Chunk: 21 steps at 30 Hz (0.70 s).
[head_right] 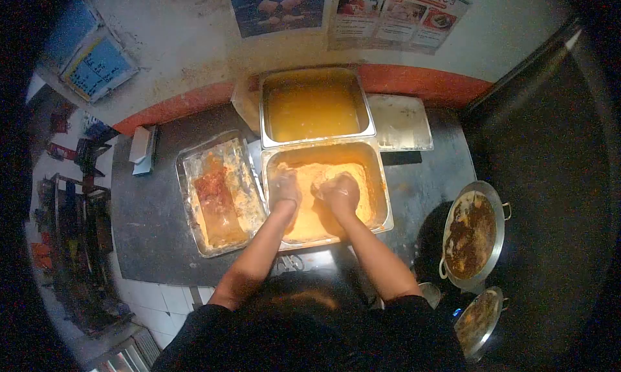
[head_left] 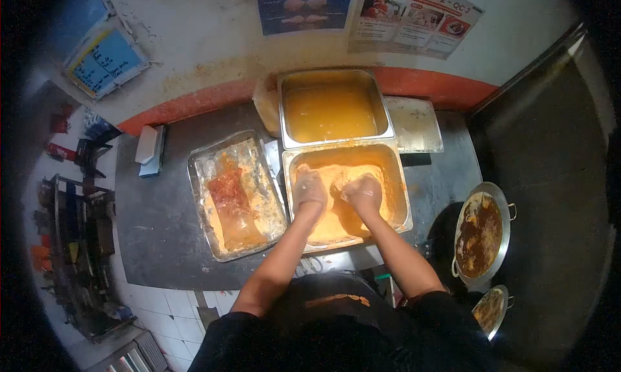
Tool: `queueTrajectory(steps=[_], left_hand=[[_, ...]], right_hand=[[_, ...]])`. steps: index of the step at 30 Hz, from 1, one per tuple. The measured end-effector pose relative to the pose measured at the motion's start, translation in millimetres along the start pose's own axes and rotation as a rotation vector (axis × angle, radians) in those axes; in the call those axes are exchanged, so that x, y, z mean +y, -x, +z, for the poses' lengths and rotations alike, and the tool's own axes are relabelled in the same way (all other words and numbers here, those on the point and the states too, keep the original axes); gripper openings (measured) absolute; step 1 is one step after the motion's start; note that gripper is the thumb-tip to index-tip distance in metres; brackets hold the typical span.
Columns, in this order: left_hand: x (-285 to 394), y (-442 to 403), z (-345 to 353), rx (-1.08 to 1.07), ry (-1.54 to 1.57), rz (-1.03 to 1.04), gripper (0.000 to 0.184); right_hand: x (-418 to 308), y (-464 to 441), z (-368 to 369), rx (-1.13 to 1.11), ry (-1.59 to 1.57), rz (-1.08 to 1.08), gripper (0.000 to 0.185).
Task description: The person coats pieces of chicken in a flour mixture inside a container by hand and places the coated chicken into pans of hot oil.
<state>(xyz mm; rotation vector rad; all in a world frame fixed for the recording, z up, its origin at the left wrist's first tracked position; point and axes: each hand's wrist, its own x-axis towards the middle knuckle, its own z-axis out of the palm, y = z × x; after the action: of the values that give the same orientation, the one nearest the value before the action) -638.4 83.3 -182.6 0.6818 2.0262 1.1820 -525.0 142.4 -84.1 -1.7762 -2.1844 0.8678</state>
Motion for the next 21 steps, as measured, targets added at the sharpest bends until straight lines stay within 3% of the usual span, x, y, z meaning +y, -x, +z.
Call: queueTrajectory(steps=[1,2,3,5,6,7,9,11,12,13,15,16,17,19,20,21], left_hand=[[-22.0,-7.4,16.6,0.089,-0.199,0.097,0.034],[-31.4,-7.9,40.0,-0.073,-0.398,0.312,0.033],[-15.3,0.2,25.3,-0.030,-0.296,0.278,0.033],[20.5,17.5,-6.0,0.063,-0.083,0.227,0.031],[34.4,7.2,-24.7,-0.065,-0.297,0.141,0.031],[39.0,2.6,-32.3,-0.194,-0.509,0.050,0.032],[-19.6,15.3,8.4,-0.156,0.049,0.172,0.032],[30.3,15.5,-16.7,-0.117,-0.434,0.175,0.046],[36.1,14.4,-17.6,-0.174,-0.167,-0.038,0.044],[40.9,13.1,-18.2,-0.174,0.090,-0.257,0.042],[-45.3,-0.5,42.9,-0.066,-0.287,0.386,0.040],[-18.1,0.8,28.4,-0.050,-0.695,0.460,0.035],[3.5,-1.6,9.2,-0.041,-0.693,0.471,0.035],[17.1,-3.4,-34.0,0.032,-0.578,0.224,0.029],[-0.2,-5.0,-34.7,0.198,-0.567,0.419,0.030],[-5.5,4.5,-38.3,0.197,-0.566,0.409,0.030]], right_hand=[[7.3,-0.1,15.5,-0.005,0.003,0.003,0.032],[18.4,0.2,42.9,0.103,-0.021,-0.088,0.031],[23.9,-1.9,58.1,0.217,-0.048,-0.182,0.031],[18.4,-7.0,35.0,0.121,0.017,-0.118,0.029],[14.4,-9.1,21.2,0.036,-0.054,-0.017,0.029],[12.2,-4.5,25.2,0.097,-0.079,-0.046,0.029],[7.7,4.4,33.2,0.215,-0.123,-0.110,0.031],[9.9,-4.1,24.0,0.030,-0.014,-0.198,0.031],[24.1,-13.3,24.2,-0.148,-0.111,-0.027,0.032],[26.0,-12.7,34.6,-0.150,-0.112,-0.025,0.032],[22.6,1.1,55.8,0.315,-0.422,-0.200,0.028],[11.4,5.5,42.4,0.292,-0.306,-0.219,0.023],[2.5,5.4,21.2,0.303,-0.309,-0.228,0.023],[7.5,6.6,-18.1,0.000,-0.136,-0.366,0.021],[43.6,-9.8,5.5,-0.004,-0.300,-0.383,0.023],[59.3,-11.7,12.6,-0.013,-0.296,-0.380,0.023]])
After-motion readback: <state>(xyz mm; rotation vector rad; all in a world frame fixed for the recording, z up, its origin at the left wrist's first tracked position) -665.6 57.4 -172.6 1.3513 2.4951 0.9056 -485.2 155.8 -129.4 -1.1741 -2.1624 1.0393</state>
